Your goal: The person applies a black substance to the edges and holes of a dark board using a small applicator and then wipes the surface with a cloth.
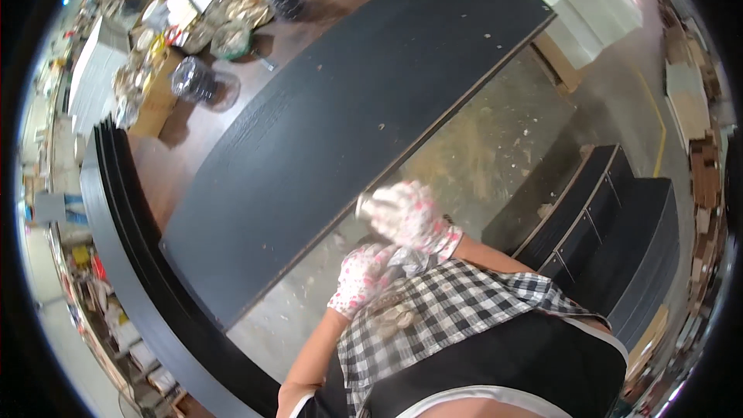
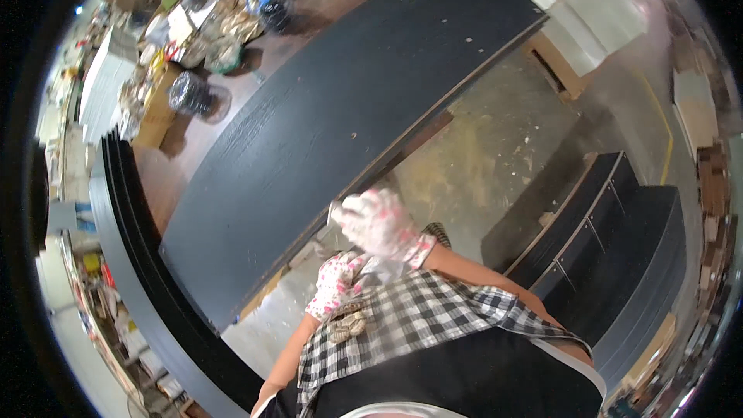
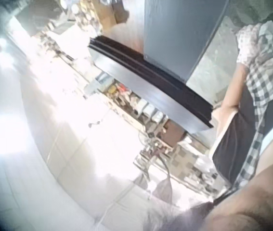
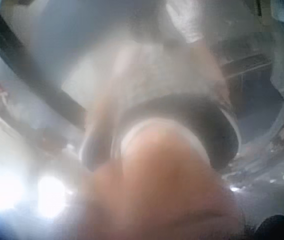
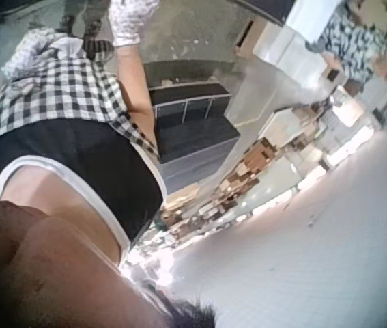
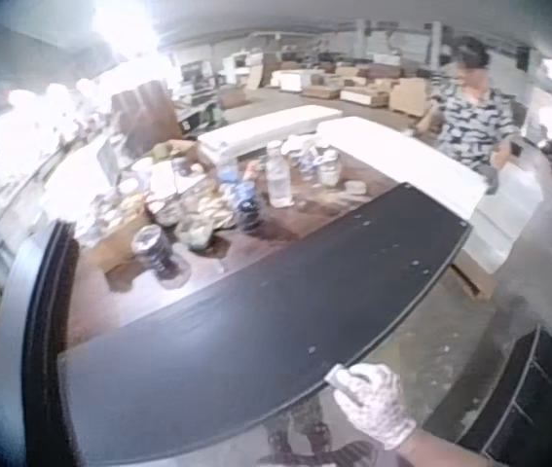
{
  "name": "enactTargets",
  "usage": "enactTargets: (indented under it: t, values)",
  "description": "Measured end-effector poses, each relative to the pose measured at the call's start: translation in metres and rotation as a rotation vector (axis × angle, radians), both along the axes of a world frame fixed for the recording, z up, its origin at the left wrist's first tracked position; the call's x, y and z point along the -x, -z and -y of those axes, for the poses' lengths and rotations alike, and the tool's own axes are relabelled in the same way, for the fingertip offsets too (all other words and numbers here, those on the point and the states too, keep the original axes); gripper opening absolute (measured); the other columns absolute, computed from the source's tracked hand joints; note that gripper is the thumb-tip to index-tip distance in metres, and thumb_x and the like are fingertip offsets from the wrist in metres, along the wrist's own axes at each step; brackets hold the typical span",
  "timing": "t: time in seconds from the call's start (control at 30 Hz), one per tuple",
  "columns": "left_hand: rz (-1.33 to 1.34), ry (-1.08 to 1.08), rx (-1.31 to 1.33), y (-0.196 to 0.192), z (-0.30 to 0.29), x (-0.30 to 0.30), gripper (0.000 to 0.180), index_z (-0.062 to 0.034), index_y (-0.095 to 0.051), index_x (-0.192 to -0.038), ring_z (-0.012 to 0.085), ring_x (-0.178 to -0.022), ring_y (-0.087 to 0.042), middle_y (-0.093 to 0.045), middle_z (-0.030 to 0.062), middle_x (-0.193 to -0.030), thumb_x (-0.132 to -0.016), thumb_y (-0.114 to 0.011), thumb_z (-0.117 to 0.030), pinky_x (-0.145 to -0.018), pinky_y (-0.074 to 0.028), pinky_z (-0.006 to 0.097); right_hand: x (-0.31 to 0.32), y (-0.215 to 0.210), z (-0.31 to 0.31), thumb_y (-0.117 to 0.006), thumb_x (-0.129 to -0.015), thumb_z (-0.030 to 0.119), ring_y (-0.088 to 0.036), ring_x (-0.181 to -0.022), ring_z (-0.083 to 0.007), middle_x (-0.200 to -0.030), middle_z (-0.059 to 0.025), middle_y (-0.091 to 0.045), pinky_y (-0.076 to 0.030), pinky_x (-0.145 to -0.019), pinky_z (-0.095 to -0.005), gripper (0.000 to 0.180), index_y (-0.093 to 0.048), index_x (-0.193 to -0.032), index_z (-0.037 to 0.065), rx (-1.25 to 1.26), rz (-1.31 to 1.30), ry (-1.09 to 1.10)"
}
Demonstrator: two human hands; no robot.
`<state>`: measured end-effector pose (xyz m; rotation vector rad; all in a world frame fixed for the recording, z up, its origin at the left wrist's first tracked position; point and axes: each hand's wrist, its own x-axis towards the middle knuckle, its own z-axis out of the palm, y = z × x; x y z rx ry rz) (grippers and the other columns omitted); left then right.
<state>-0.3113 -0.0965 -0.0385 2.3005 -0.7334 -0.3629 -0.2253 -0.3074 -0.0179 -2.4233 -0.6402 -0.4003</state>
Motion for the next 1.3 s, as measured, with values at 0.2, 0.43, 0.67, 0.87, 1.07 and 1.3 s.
enactTargets:
  t: [0.2,0.43,0.67,0.87,1.07,1.3]
  values:
    - [-0.119,-0.120,0.043,-0.007,0.001,0.024,0.056,-0.0121,-0.059,-0.132,0.0328,-0.099,-0.063,-0.065,0.0118,-0.105,-0.077,-0.068,-0.013,-0.087,-0.051,0.045,-0.022,-0.005,0.024,-0.077,-0.078,0.018,-0.060,-0.094,-0.0281,-0.105,-0.0072,-0.064,-0.050,-0.080,-0.0414,0.029,-0.072,-0.106,0.014,0.006,0.184,0.090]
    - [-0.050,-0.340,0.082,0.016,-0.005,0.049,0.039,-0.0030,-0.064,-0.118,0.0357,-0.099,-0.063,-0.066,0.0174,-0.107,-0.086,-0.065,-0.024,-0.087,-0.051,0.046,0.021,-0.004,-0.081,-0.077,-0.077,0.020,-0.057,-0.100,-0.0295,-0.112,-0.0067,-0.061,-0.045,-0.084,-0.0442,0.032,-0.071,-0.108,0.013,0.082,0.045,-0.290]
    - [-0.218,-0.655,0.177,0.028,0.001,0.074,0.036,-0.0012,-0.065,-0.114,0.0403,-0.100,-0.062,-0.068,0.0190,-0.106,-0.088,-0.063,-0.026,-0.088,-0.050,0.048,0.017,-0.004,-0.123,-0.073,-0.075,0.017,-0.059,-0.090,-0.0244,-0.104,-0.0043,-0.063,-0.046,-0.074,-0.0405,0.034,-0.070,-0.109,0.014,0.043,0.102,-0.640]
    - [-0.345,-0.885,0.088,0.031,0.002,0.087,0.037,-0.0010,-0.066,-0.108,0.0397,-0.097,-0.064,-0.068,0.0230,-0.103,-0.090,-0.062,-0.034,-0.087,-0.050,0.048,0.034,-0.005,-0.204,-0.063,-0.080,0.014,-0.060,-0.087,-0.0223,-0.099,-0.0040,-0.063,-0.048,-0.069,-0.0390,0.025,-0.065,-0.105,0.012,0.155,0.135,-0.894]
    - [-0.226,-0.891,0.052,0.074,0.003,0.094,0.041,-0.0048,-0.063,-0.119,0.0409,-0.103,-0.063,-0.066,0.0232,-0.112,-0.091,-0.059,-0.035,-0.089,-0.048,0.051,0.012,-0.015,-0.160,-0.068,-0.078,0.014,-0.062,-0.072,-0.0223,-0.082,-0.0056,-0.064,-0.050,-0.061,-0.0372,0.024,-0.069,-0.101,0.011,0.141,0.136,-0.911]
    - [-0.162,-0.831,0.025,0.119,0.015,0.095,0.064,-0.0084,-0.044,-0.145,0.0340,-0.136,-0.041,-0.046,0.0165,-0.146,-0.093,-0.055,-0.044,-0.115,-0.031,0.045,0.034,-0.011,-0.200,-0.064,-0.081,0.014,-0.063,-0.071,-0.0235,-0.087,-0.0052,-0.065,-0.047,-0.060,-0.0375,0.020,-0.067,-0.100,0.010,0.104,0.174,-0.940]
